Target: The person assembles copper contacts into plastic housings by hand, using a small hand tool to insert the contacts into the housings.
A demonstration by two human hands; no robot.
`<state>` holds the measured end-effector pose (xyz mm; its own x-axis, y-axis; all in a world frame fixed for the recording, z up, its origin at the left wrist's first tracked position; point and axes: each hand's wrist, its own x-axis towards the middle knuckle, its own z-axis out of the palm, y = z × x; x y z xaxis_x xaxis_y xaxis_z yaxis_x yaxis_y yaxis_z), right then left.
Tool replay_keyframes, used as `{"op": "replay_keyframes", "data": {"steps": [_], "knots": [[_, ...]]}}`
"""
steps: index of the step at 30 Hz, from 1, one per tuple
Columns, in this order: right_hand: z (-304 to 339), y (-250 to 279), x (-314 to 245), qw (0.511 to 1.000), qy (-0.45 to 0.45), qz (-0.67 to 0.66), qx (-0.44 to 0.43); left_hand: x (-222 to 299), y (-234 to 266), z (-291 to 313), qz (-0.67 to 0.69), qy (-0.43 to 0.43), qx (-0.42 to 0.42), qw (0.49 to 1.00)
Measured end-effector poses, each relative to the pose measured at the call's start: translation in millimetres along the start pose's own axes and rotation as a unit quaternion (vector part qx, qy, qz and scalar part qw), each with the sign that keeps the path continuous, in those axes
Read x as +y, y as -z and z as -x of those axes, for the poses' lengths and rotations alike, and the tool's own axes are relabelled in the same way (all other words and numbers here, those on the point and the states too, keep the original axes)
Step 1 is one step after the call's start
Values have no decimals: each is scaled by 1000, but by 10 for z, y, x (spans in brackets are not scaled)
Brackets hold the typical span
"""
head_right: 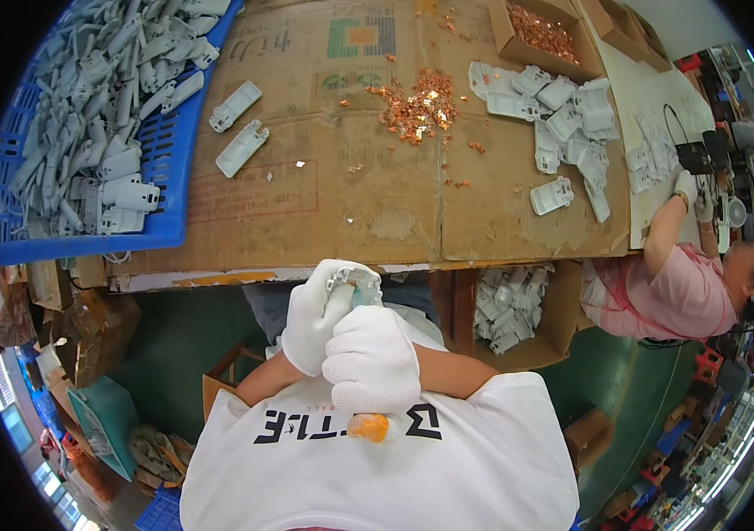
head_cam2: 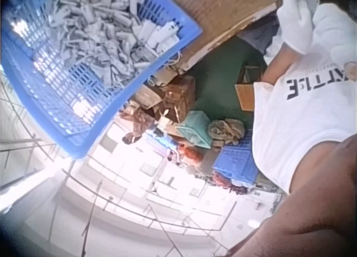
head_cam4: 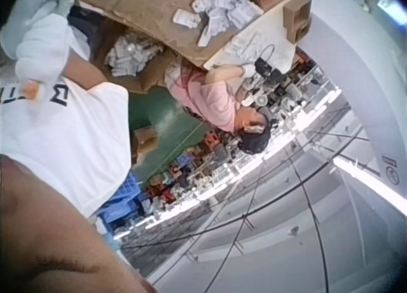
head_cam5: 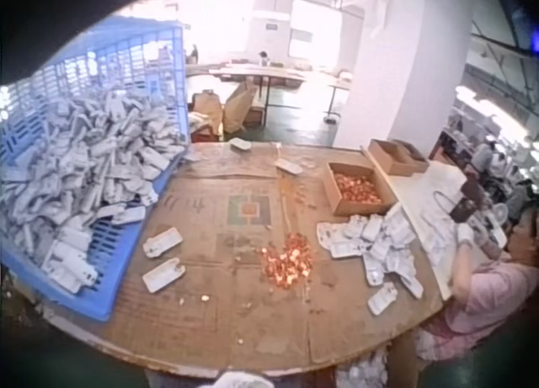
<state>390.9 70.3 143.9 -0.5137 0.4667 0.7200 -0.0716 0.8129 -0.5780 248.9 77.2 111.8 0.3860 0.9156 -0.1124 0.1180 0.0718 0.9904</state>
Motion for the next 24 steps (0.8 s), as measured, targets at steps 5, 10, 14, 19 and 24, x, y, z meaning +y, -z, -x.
{"op": "replay_keyframes", "data": {"steps": [5, 10, 14, 19, 24], "knots": [[33, -28, -1, 996, 15, -35, 75, -22, -36, -35, 69, 34, 13, 997], [122, -53, -16, 998, 36, -27, 44, 37, -40, -47, 37, 2, -1, 999], [118, -156, -11, 995, 35, -44, 78, -4, -59, -16, 47, 4, 1, 999], [55, -96, 13, 999, 16, 18, 35, -31, -66, -5, 44, 12, 7, 999], [41, -82, -18, 999, -9, 31, 5, -52, -72, 5, 51, 24, 14, 998]]}}
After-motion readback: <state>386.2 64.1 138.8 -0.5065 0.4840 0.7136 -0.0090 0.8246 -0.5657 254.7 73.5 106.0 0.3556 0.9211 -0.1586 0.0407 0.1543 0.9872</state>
